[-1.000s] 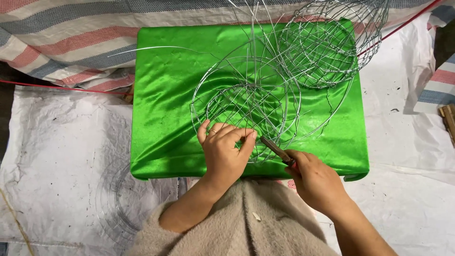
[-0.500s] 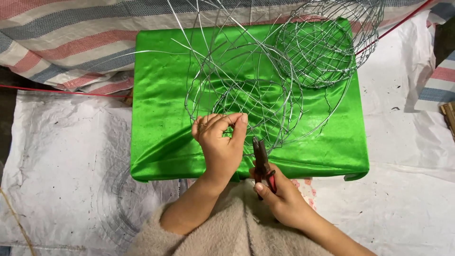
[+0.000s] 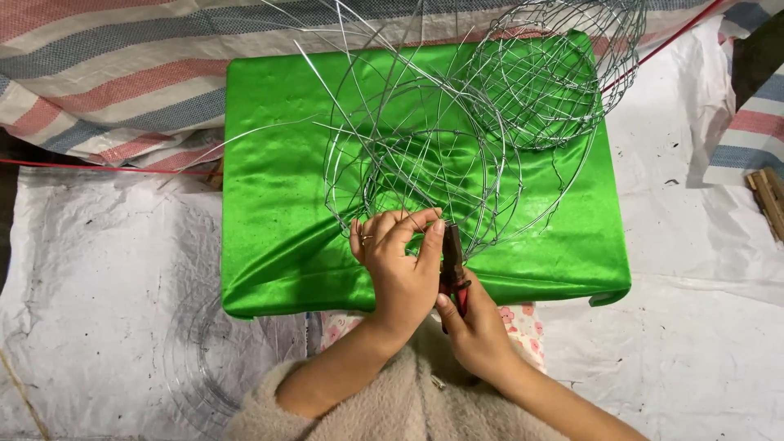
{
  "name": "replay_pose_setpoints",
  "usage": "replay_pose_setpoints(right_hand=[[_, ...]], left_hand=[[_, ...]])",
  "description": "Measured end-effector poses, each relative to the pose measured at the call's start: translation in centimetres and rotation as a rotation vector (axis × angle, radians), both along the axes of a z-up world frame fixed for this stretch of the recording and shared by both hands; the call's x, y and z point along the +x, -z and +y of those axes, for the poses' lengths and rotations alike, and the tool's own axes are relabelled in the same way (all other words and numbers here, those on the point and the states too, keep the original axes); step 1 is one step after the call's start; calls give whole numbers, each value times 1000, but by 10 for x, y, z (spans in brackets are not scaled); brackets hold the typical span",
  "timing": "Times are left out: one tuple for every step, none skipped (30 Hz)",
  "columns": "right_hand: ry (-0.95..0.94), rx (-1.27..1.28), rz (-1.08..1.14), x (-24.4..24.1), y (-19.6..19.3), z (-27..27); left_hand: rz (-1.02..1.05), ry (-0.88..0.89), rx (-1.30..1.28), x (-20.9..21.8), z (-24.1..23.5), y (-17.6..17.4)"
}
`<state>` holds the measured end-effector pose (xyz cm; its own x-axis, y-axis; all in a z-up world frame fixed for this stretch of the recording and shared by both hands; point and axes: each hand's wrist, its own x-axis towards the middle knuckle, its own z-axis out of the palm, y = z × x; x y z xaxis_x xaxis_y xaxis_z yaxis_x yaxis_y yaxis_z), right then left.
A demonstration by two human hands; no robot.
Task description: The person is using their hands and pliers to shape, bend, and cut thin metal wires to create or detail a wire mesh structure on a green surface.
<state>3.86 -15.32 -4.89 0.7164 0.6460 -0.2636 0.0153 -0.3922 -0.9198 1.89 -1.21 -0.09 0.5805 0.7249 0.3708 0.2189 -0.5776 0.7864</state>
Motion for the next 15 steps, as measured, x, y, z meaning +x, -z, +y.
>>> replay_pose_setpoints(right_hand=[[-1,0,0,1,-1,1],[1,2,-44,1,-1,1],[2,3,-86,2,-2,1],[1,1,-85,1,1,0],[-1,8,-115,1,4,0],[-3,15,-145,1,7,-1],[-4,14,-144,2,8,-1],[-6,4,-148,3,8,-2],[-7,-5,-152,3,8,-2],[-7,-5,-151,3,11,-2],[0,13,-129,3,13,-3],[6,30,-106,4,15,-4],[7,30,-106,5,12,-3],[2,51,-91,7,10,-3],[-4,73,-78,8,8,-2]], left_hand=[[0,-1,0,0,-1,1],[-2,6,-9,0,-2,2],[-2,11,-20,-1,-2,3],[-2,10,-21,-1,-3,3],[-5,13,-22,0,-4,4],[-8,16,-22,0,-4,4],[-8,15,-22,0,-5,4],[-10,19,-20,0,-5,3],[-11,23,-17,0,-5,3],[-10,24,-17,0,-5,3],[-15,23,-9,0,-5,4],[-21,23,-1,0,-5,5],[-21,24,-2,1,-5,5],[-20,18,3,1,-5,6],[-20,11,9,1,-5,7]])
